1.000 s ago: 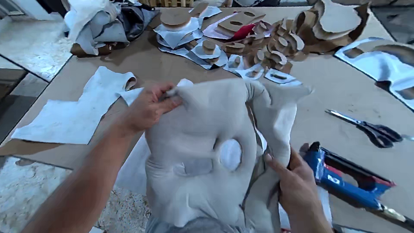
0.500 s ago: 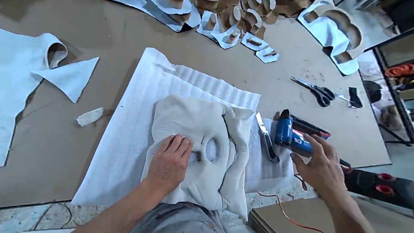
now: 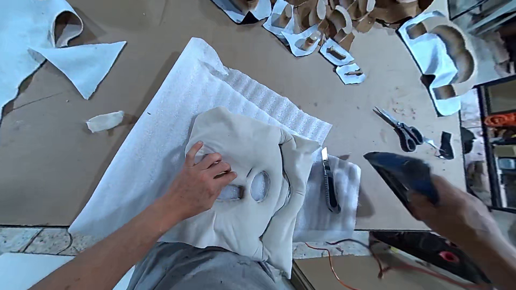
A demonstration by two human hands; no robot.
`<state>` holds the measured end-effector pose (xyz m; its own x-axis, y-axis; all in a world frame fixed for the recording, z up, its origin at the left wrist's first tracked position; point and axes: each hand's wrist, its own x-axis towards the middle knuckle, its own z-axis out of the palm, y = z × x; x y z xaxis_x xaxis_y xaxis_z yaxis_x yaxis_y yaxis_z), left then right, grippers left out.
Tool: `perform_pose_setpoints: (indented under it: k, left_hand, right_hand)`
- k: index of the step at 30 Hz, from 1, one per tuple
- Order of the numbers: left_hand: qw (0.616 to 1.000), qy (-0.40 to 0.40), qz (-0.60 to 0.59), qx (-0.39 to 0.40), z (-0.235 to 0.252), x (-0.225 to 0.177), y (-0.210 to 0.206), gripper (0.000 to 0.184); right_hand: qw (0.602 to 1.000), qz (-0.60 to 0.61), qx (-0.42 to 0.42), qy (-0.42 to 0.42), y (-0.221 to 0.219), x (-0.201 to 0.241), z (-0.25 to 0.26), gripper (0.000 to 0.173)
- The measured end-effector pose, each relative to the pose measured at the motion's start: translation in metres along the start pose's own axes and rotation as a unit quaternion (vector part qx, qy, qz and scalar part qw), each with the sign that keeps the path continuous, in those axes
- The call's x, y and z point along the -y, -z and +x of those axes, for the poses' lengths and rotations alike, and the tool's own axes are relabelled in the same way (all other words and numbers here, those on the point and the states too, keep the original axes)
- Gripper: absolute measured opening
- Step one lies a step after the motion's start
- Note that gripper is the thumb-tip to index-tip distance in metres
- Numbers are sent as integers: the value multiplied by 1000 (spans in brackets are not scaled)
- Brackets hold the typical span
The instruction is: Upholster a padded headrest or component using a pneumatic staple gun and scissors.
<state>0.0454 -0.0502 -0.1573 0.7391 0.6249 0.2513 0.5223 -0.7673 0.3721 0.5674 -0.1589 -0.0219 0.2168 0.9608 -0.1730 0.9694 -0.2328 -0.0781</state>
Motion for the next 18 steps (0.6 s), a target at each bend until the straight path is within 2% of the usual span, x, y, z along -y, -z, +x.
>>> perform_pose_setpoints:
  k: [3,5,8,10,11,13,15,18]
  left_hand:
    - [1000,4,-7,0,-2,6,-1,34]
    - [999,43,-22,-2,-4,6,-3,33]
    - [995,86,-45,9,-2,5,-4,33]
    - [995,86,-50,-8,0,5,-5,32]
    - [994,88,-56,-14,0,4,-6,31]
    - [994,95,-60,-10,1,4,-5,31]
    - [993,99,-64,9,1,3,-4,32]
    - [993,93,-67,14,0,4,-5,33]
  right_hand:
    - [991,40,43,-121,63,73,-8,54]
    - [985,88,76,-129,85,141,-6,55]
    - [967,171,155,-110,79,239,16,36]
    - [931,224,249,-146,65,289,39,20]
    - [914,228,288,-174,57,310,48,18]
    - [888,211,346,-218,42,336,67,19]
    - [864,205,384,-254,34,343,82,19]
    - [855,171,398,-287,29,366,87,24]
